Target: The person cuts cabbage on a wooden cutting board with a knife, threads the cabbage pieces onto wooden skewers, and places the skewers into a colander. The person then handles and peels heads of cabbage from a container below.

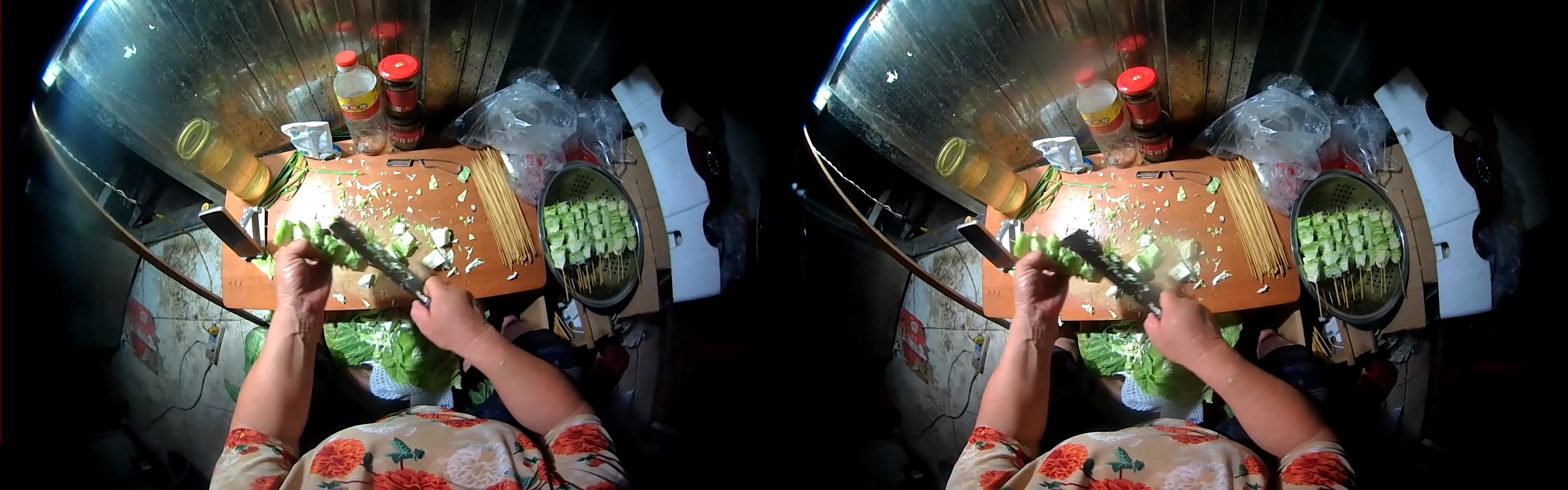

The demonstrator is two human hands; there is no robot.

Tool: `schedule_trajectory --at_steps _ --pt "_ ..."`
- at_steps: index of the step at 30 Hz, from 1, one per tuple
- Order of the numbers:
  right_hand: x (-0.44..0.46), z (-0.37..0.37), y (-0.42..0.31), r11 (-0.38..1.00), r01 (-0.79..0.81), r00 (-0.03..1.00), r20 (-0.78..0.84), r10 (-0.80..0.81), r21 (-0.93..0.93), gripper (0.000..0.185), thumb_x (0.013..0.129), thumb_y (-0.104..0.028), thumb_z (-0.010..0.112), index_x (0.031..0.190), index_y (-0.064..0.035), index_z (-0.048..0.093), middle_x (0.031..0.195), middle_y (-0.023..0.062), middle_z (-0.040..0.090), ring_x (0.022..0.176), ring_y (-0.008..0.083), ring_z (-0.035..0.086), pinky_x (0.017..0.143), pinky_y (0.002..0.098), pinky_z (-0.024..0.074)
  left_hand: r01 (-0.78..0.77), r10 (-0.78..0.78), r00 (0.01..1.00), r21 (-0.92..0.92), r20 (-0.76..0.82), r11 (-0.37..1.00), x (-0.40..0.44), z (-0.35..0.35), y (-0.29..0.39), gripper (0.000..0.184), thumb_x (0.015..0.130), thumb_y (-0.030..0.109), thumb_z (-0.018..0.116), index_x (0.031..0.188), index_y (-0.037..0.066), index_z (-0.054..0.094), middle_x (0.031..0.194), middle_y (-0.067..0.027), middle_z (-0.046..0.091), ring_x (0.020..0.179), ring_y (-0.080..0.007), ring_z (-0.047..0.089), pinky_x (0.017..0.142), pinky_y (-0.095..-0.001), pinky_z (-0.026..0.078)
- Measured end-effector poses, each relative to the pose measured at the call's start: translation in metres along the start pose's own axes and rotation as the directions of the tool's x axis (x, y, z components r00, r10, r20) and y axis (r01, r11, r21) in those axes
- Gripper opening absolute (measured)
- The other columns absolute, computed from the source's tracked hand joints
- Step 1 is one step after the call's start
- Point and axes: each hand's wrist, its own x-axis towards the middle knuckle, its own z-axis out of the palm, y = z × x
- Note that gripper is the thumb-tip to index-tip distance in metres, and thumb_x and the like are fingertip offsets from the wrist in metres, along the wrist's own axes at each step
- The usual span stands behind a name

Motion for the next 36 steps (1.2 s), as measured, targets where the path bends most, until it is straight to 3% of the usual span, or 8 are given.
schedule_trajectory --at_steps 3,5,7,9,13,15,30,36 --pt "0.0 -0.005 0.003 0.999 0.01 0.998 -0.064 -0.007 0.045 0.025 0.08 -0.023 0.064 0.086 -0.0012 0.055 0.076 0.0216 0.063 0.074 0.0399 0.063 0.065 0.0465 0.0499 0.025 -0.021 0.997 0.048 -0.079 0.999 -0.01 0.021 0.014 0.027 0.074 -0.007 0.05 0.099 0.002 0.055 0.084 -0.0076 0.061 0.076 -0.0192 0.06 0.073 -0.0365 0.051" --pt "0.0 -0.01 -0.006 0.997 0.029 0.998 -0.056 -0.025 0.072 0.026 0.08 -0.024 0.064 0.087 -0.0005 0.055 0.078 0.0217 0.063 0.076 0.0397 0.063 0.067 0.0457 0.0499 0.172 -0.171 0.979 -0.003 0.109 0.985 -0.009 0.02 0.018 0.026 0.074 -0.008 0.048 0.096 0.004 0.053 0.08 -0.0058 0.059 0.068 -0.0173 0.057 0.068 -0.034 0.05" --pt "-0.001 -0.012 -0.013 0.992 0.095 0.994 -0.052 -0.091 0.077 0.025 0.079 -0.023 0.063 0.083 -0.0009 0.052 0.081 0.0205 0.061 0.085 0.0374 0.061 0.075 0.0481 0.049 0.104 -0.089 0.985 0.098 -0.148 0.99 -0.016 0.033 0.009 0.021 0.073 -0.008 0.048 0.089 0.007 0.051 0.073 -0.0019 0.053 0.058 -0.013 0.048 0.061 -0.0283 0.047" --pt "-0.001 -0.007 -0.013 0.971 0.234 0.955 -0.201 -0.219 0.057 0.025 0.079 -0.021 0.066 0.084 -0.0013 0.052 0.072 0.0188 0.059 0.07 0.04 0.061 0.062 0.044 0.0485 0.227 -0.226 0.973 -0.023 0.036 0.974 0.012 -0.009 0.004 0.014 0.078 0.0 0.052 0.09 0.006 0.057 0.073 -0.0011 0.056 0.059 -0.0118 0.051 0.065 -0.0289 0.047" --pt "-0.007 -0.014 -0.02 0.965 0.209 0.974 -0.122 -0.191 0.159 0.026 0.075 -0.017 0.07 0.086 -0.004 0.051 0.068 0.0159 0.058 0.062 0.0369 0.061 0.056 0.042 0.0484 0.044 -0.055 0.989 0.078 0.135 0.996 -0.003 0.009 -0.014 0.029 0.092 0.03 0.06 0.109 0.007 0.059 0.102 -0.0133 0.065 0.094 -0.0283 0.064 0.083 -0.039 0.053" --pt "-0.009 -0.017 -0.024 0.965 0.233 0.97 -0.105 -0.221 0.118 0.028 0.073 -0.018 0.071 0.088 -0.006 0.051 0.066 0.0145 0.058 0.062 0.0357 0.062 0.057 0.0426 0.049 0.084 -0.083 0.996 0.087 -0.02 0.993 -0.018 0.032 -0.017 0.021 0.093 0.029 0.058 0.104 0.011 0.058 0.097 -0.0079 0.063 0.086 -0.0244 0.063 0.074 -0.0376 0.054" --pt "-0.011 -0.018 -0.023 0.973 0.223 0.971 -0.101 -0.216 0.058 0.029 0.073 -0.019 0.071 0.09 -0.0071 0.05 0.066 0.0146 0.058 0.065 0.0365 0.062 0.059 0.0445 0.0501 0.142 -0.16 0.968 0.104 0.191 0.984 -0.029 0.016 -0.036 0.026 0.085 0.028 0.067 0.101 0.01 0.062 0.092 -0.0082 0.066 0.086 -0.0239 0.065 0.081 -0.0413 0.054" --pt "-0.006 -0.018 -0.017 0.993 0.097 0.995 0.031 -0.1 0.068 0.026 0.076 -0.02 0.067 0.089 -0.0039 0.052 0.07 0.0182 0.061 0.068 0.0398 0.062 0.062 0.0461 0.0504 -0.009 -0.004 0.978 0.064 0.207 0.998 -0.027 0.028 -0.027 0.02 0.089 0.029 0.063 0.095 0.01 0.059 0.084 -0.0057 0.062 0.079 -0.0232 0.063 0.076 -0.0399 0.053"
